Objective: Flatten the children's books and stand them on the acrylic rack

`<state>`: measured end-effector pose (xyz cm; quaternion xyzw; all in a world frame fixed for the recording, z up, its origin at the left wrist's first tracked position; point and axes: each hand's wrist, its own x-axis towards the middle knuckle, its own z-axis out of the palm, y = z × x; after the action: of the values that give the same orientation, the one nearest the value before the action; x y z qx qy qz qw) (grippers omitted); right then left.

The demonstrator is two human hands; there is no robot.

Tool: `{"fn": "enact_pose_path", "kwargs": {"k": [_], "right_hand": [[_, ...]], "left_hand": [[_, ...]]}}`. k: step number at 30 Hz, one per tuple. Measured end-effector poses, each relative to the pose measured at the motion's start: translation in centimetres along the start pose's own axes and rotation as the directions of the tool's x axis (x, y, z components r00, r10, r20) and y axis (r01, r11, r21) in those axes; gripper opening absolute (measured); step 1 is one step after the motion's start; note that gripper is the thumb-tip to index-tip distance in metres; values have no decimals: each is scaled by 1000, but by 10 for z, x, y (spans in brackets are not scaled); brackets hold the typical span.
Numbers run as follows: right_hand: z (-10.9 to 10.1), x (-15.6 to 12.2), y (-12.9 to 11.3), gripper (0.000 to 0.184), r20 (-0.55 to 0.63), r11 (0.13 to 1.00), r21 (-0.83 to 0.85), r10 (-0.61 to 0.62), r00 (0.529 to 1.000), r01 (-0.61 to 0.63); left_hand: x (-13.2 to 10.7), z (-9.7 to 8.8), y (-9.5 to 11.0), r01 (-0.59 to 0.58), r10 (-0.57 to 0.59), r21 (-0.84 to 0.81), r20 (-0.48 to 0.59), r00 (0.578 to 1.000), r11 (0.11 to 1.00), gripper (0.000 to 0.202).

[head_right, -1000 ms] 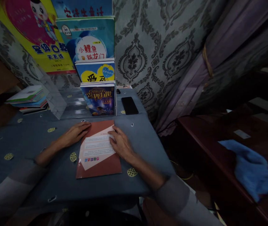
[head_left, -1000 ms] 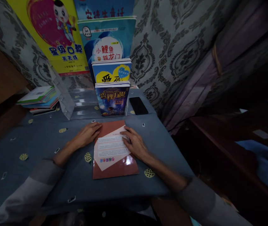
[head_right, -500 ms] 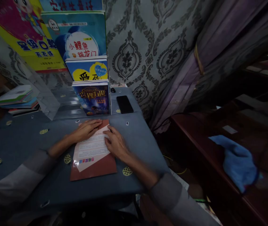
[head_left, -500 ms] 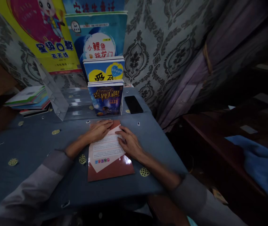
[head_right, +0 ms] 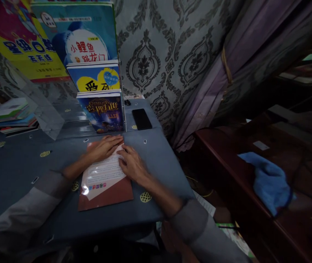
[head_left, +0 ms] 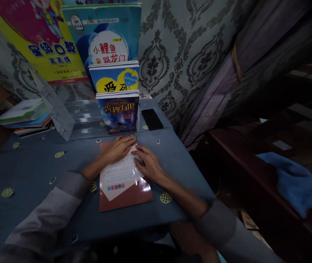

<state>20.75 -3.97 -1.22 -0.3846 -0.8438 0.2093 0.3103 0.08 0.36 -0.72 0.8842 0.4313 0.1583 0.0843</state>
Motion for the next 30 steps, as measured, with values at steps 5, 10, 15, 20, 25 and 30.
{"fn": "enact_pose_path", "kwargs": {"k": [5, 10, 15, 20, 25, 30], "right_hand": [[-4, 4, 1, 32, -12, 999, -31, -14, 1000, 14], [-8, 5, -1, 29, -7, 999, -38, -25, 1000, 25], [-8, 5, 1, 29, -8, 999, -20, -27, 1000, 27], [-8, 4, 1, 29, -8, 1000, -17, -26, 1000, 26], [-12, 1, -1, 29, 25, 999, -30, -36, 999, 36], [-14, -4, -2, 31, 32, 999, -22, -39, 999, 40]], "left_hand": [[0, -1, 3, -29, 29, 9, -28, 999, 1000, 40], [0, -3, 5, -52, 52, -4, -30, 998, 999, 39], [0, -6, 7, -59, 59, -6, -16, 998, 998, 37], [-1, -6, 8, -67, 66, -18, -19, 998, 998, 37], [-3, -5, 12, -75, 75, -19, -24, 997, 997, 40], [-8, -7, 21, -62, 62, -30, -14, 998, 998, 41]]}}
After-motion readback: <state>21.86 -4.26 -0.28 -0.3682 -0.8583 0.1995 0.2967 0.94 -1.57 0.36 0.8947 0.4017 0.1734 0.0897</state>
